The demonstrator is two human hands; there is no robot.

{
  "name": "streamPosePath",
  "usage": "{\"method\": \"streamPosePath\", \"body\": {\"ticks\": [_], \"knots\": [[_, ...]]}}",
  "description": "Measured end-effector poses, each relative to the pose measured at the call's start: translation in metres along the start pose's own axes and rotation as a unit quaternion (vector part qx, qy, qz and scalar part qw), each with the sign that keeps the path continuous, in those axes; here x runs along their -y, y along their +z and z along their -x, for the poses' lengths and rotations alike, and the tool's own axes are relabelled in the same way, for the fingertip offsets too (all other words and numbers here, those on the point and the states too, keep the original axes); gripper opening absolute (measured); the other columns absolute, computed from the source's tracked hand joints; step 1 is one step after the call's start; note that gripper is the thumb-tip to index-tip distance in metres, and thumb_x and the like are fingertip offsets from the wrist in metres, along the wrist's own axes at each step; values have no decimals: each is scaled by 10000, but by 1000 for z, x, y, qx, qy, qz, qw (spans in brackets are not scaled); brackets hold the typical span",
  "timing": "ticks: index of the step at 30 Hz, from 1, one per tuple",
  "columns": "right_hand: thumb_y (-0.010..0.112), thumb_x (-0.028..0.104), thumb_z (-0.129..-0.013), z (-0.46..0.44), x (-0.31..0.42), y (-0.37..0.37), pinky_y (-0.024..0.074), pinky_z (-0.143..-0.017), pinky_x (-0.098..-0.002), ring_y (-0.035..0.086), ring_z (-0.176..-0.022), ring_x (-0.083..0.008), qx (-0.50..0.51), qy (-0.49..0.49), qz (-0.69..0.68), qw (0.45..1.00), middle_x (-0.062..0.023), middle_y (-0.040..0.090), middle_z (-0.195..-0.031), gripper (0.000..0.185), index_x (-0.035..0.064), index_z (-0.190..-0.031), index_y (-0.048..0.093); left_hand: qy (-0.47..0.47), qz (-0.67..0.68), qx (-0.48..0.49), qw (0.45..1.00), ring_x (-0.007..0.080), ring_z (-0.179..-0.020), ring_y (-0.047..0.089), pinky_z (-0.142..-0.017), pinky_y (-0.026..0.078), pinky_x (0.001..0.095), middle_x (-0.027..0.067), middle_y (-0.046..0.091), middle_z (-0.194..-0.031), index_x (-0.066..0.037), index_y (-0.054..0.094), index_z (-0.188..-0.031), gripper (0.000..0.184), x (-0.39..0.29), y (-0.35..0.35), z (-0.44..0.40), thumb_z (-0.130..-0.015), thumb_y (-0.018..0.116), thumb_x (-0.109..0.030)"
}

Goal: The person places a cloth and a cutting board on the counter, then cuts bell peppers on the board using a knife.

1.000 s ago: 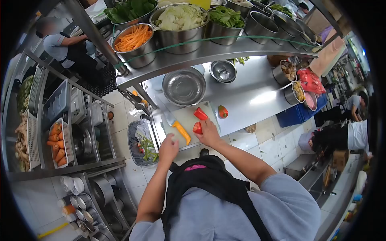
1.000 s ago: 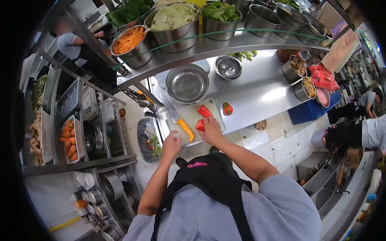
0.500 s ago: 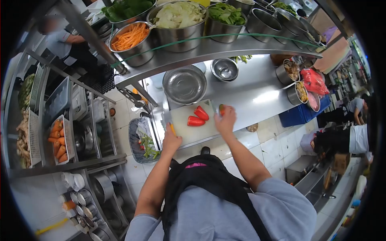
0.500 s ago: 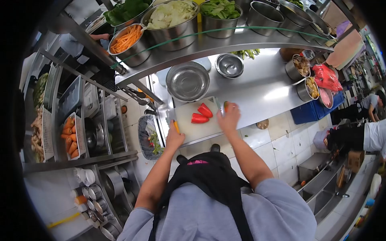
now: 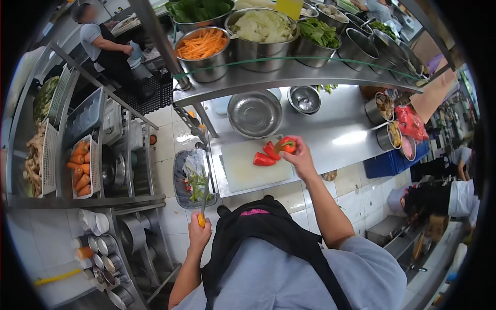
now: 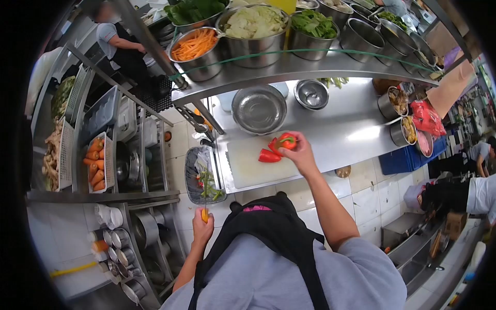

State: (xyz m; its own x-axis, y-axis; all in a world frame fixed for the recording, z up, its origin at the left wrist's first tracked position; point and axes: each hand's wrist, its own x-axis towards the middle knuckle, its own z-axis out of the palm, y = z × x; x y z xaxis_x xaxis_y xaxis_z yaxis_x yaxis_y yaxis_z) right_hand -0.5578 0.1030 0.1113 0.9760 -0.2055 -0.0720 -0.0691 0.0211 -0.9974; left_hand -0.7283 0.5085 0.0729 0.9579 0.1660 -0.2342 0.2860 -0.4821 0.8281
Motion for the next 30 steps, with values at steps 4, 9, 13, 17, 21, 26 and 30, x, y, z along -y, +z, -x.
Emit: {"method": "streamPosePath", "body": {"ticks": [4,9,13,17,21,26,30], "knots": [[769,19,-873,7,64,71,543,-1029,-360,664,-1163,-218,204,108,-348,909,-120,663,-1247,542,74,-1352,520,6,-44,-28,999,225,-638,625,-631,503,383,114,643,-716,-10,591,-903,211,-21,-16,-8,-984,700,-170],[760,82,-913,-2,76,129,522,-1041,-361,615,-1194,-165,371,165,-392,825,-70,634,-1256,554,112,-1395,489,18,69,-25,997,277,-651,667,-635,509,407,145,667,-718,-2,619,-896,258,-100,-36,-31,-991,710,-224],[774,82,-901,6,86,167,496,-970,-302,580,-1076,-115,343,52,-108,932,-32,583,-1164,545,104,-1369,496,154,-15,-59,986,359,-708,722,-654,546,443,150,700,-741,-44,645,-953,310,-159,-64,-32,-984,727,-342],[790,83,-894,18,118,180,504,-939,-331,586,-1093,-139,335,-12,82,938,-34,587,-1182,493,64,-1313,530,190,-115,-71,972,443,-713,713,-636,552,519,167,706,-719,-81,646,-987,411,-172,-72,-30,-971,720,-485],[789,79,-888,19,110,183,515,-916,-345,633,-1055,-192,323,-128,165,923,-90,630,-1140,488,43,-1297,526,192,-160,-87,964,451,-688,710,-609,546,542,177,699,-696,-84,631,-970,443,-175,-72,-30,-975,704,-521],[781,68,-890,25,112,181,521,-898,-357,658,-1015,-206,316,-130,147,928,-103,657,-1088,468,45,-1279,521,197,-189,-101,957,462,-660,700,-579,534,562,188,687,-677,-82,619,-951,471,-169,-68,-33,-974,700,-546],[772,82,-901,28,116,180,520,-874,-355,653,-988,-198,306,-105,130,937,-99,662,-1067,443,48,-1265,522,183,-187,-86,961,469,-697,684,-598,512,542,192,683,-702,-80,610,-945,397,-173,-67,-33,-1000,683,-467]]}}
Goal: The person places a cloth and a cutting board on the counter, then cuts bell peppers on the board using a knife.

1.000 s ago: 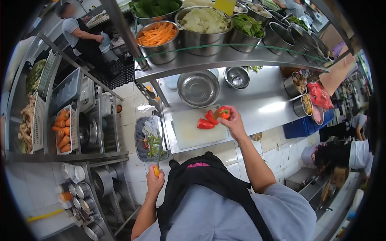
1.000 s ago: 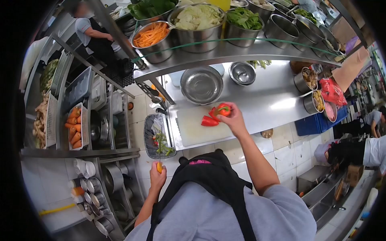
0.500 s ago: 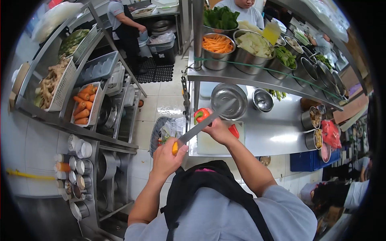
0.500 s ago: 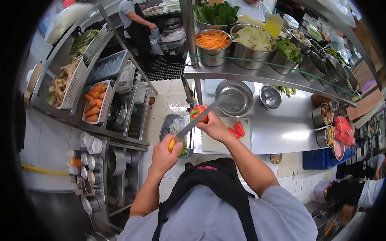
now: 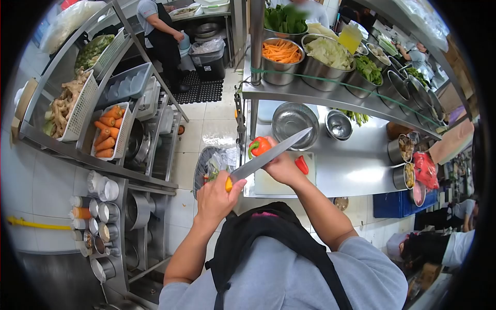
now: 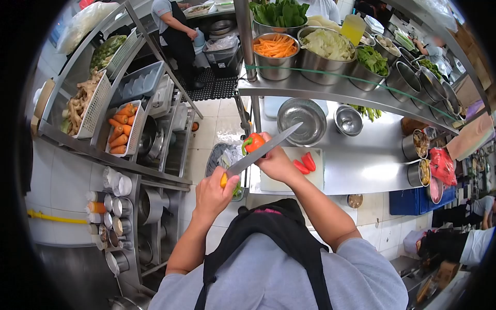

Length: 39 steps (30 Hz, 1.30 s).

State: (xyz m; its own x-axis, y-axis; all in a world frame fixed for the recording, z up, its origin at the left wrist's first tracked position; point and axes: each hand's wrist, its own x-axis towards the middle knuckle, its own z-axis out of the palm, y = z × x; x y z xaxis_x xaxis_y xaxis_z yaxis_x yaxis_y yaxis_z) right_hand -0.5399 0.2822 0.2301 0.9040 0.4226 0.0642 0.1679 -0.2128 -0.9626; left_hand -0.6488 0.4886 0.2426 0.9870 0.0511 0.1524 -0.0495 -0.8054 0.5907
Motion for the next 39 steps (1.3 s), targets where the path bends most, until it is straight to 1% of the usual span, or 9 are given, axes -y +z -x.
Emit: {"method": "streamPosePath", "body": {"ticks": [5,8,14,17,22,28,33,35,39], "knots": [[752,91,-912,3,6,-4,516,-858,-351,641,-960,-191,4,28,-19,999,-93,655,-1042,418,54,-1259,522,11,16,-1,1000,470,-692,679,-602,511,537,196,672,-696,-75,609,-943,396,0,2,-3,-996,689,-459],[765,28,-905,3,5,-10,510,-932,-337,617,-1057,-176,21,38,-18,999,-68,633,-1142,470,59,-1325,556,14,30,4,999,470,-695,678,-603,511,538,198,671,-699,-70,609,-944,404,0,5,-4,-993,692,-463],[753,9,-886,4,26,-21,506,-912,-335,611,-1022,-172,56,74,-9,996,-64,632,-1056,376,44,-1221,586,40,28,-22,999,435,-646,694,-567,521,541,169,671,-665,-89,617,-913,448,1,9,-4,-973,707,-524],[736,3,-897,5,24,-20,508,-903,-340,610,-1016,-167,59,31,14,998,-63,625,-1056,350,41,-1210,583,34,27,-15,999,442,-648,692,-569,518,545,175,670,-668,-85,615,-916,442,5,14,-4,-980,703,-513],[694,-7,-879,8,30,-5,512,-766,-327,636,-864,-190,-66,-40,24,997,-101,611,-982,296,27,-1145,569,34,55,-26,998,461,-650,680,-569,509,556,194,664,-670,-74,601,-925,444,7,22,-3,-987,698,-503],[668,-35,-878,6,33,-18,514,-755,-331,636,-846,-185,28,25,-14,999,-93,605,-981,269,19,-1117,557,43,66,-34,996,471,-647,668,-570,503,554,204,651,-661,-60,585,-935,451,3,20,-5,-993,690,-495],[639,-61,-854,8,41,-20,516,-807,-355,654,-924,-225,-17,-19,12,1000,-108,619,-1021,286,14,-1122,574,51,52,-26,997,469,-648,667,-567,499,550,200,643,-651,-56,581,-932,457,-3,16,-10,-999,680,-497],[670,-25,-901,9,42,-22,512,-822,-311,603,-919,-130,-18,-69,119,990,-60,617,-1035,344,43,-1224,572,41,69,-14,997,513,-702,646,-607,492,576,230,642,-709,-52,579,-928,427,-7,14,-10,-1031,631,-463],[659,-42,-890,10,45,-26,508,-794,-325,593,-878,-131,-15,-21,51,998,-70,615,-1020,321,28,-1193,577,44,86,-19,995,516,-700,641,-610,486,575,229,640,-712,-48,582,-925,421,-7,18,-14,-1043,616,-451]]}}
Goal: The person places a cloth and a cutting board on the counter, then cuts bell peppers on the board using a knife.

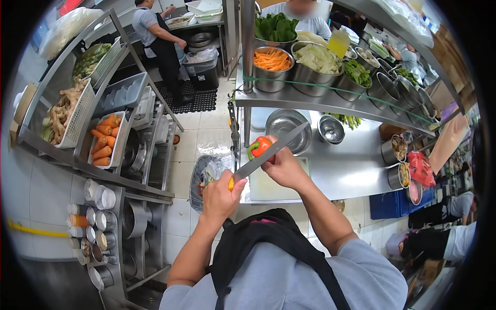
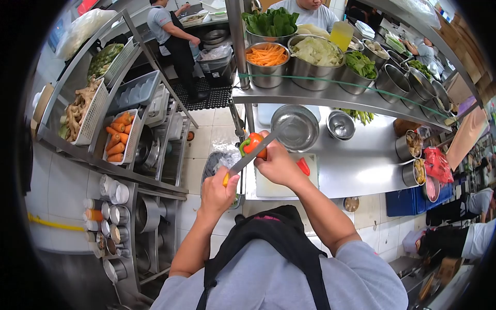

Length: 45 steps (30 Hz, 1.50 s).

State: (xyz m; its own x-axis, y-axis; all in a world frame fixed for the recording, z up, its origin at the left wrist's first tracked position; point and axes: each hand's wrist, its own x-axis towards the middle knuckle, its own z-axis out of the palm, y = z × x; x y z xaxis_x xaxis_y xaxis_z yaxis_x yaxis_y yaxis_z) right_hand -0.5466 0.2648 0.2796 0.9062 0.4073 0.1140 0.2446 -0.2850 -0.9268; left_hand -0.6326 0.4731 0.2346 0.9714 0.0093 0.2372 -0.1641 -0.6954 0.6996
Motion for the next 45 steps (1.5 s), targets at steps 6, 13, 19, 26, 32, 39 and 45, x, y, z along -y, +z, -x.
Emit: {"method": "streamPosePath", "body": {"ticks": [6,13,19,26,32,39,45], "knots": [[624,-88,-848,4,1,6,518,-905,-316,612,-1015,-125,-94,-132,128,978,-74,611,-1077,407,23,-1237,581,19,7,-16,1000,478,-656,661,-570,495,556,198,634,-648,-64,596,-925,452,2,5,-6,-1011,661,-504],[807,-11,-828,-3,6,-35,527,-932,-313,616,-1060,-118,124,56,-201,970,-7,642,-1149,485,58,-1261,598,83,-41,-26,995,425,-646,683,-557,519,509,158,655,-666,-90,608,-905,498,7,-22,-11,-970,680,-578],[847,33,-781,-6,16,-34,524,-820,-290,622,-939,-103,229,95,-81,965,-8,671,-1007,364,72,-1094,667,116,-68,-8,991,407,-633,685,-544,523,489,141,650,-656,-102,598,-889,503,11,-24,-12,-947,702,-591],[873,66,-816,2,26,-26,519,-733,-310,599,-824,-99,94,-47,-15,994,2,665,-920,313,49,-1024,639,109,-58,-13,992,411,-630,679,-549,517,499,138,642,-647,-99,593,-900,524,18,-25,-8,-947,686,-613],[880,75,-838,-3,25,-32,524,-760,-300,643,-835,-104,255,98,-124,954,-18,699,-925,312,23,-1047,654,113,-73,34,990,480,-681,641,-585,480,545,195,606,-684,-78,570,-887,605,13,-42,-10,-988,586,-675],[866,59,-752,7,17,-17,515,-769,-334,626,-864,-137,97,-63,123,986,-52,653,-898,326,37,-1000,656,97,-62,30,993,482,-676,638,-581,474,546,198,600,-675,-80,568,-891,605,18,-38,-4,-992,579,-677],[862,93,-833,1,44,-54,487,-801,-295,595,-856,-101,318,80,-124,937,-1,639,-900,280,60,-1027,662,131,-68,31,989,428,-676,685,-570,518,517,148,669,-696,-93,583,-915,539,22,-44,-2,-951,674,-622]]}}
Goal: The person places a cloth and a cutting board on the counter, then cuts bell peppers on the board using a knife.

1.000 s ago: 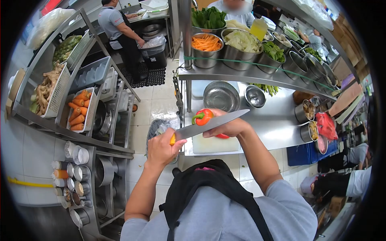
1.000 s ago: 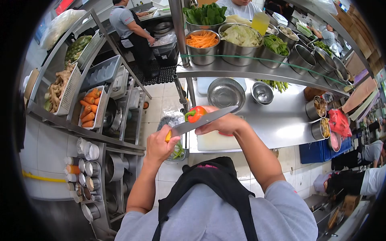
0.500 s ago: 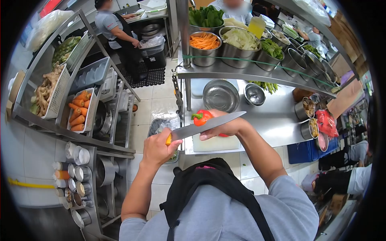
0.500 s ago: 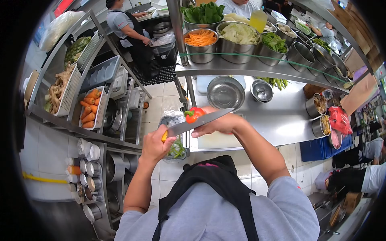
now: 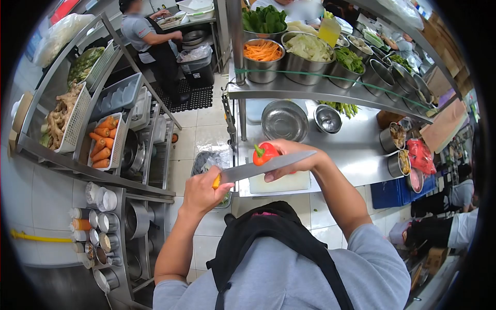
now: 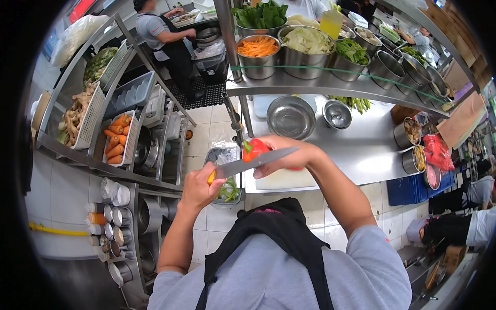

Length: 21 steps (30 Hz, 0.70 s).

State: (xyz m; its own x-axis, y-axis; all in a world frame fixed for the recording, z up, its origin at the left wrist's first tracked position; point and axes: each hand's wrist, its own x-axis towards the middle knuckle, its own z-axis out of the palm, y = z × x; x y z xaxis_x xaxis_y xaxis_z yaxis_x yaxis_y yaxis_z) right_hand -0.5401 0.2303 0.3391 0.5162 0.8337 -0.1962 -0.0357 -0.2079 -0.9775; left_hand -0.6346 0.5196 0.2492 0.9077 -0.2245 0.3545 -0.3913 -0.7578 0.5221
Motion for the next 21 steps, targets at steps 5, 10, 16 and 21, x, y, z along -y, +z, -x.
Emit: {"method": "streamPosePath", "body": {"ticks": [5,10,16,21], "knots": [[875,86,-806,-15,-32,3,511,-768,-330,629,-814,-149,-62,-32,156,985,-29,656,-856,265,42,-970,672,-25,-3,40,999,484,-714,650,-594,487,540,195,628,-711,-72,581,-927,565,0,0,-2,-971,639,-633],[892,86,-796,-10,-28,16,512,-763,-343,639,-841,-179,-168,-114,158,966,-46,669,-928,274,38,-938,662,-21,-10,4,1000,426,-670,676,-571,515,508,137,659,-693,-93,592,-931,531,7,9,3,-931,700,-613],[893,155,-843,-8,-22,-9,484,-777,-315,581,-849,-90,21,-28,74,997,14,657,-913,272,42,-971,681,19,-28,8,999,417,-665,676,-557,508,510,135,655,-698,-97,586,-908,544,6,1,0,-935,686,-631],[873,188,-830,-15,-21,6,520,-768,-383,689,-842,-247,-133,-131,352,917,-101,692,-886,277,26,-960,690,-8,-37,8,999,413,-660,673,-547,501,504,137,651,-700,-97,577,-897,599,14,9,5,-932,647,-691]]}}
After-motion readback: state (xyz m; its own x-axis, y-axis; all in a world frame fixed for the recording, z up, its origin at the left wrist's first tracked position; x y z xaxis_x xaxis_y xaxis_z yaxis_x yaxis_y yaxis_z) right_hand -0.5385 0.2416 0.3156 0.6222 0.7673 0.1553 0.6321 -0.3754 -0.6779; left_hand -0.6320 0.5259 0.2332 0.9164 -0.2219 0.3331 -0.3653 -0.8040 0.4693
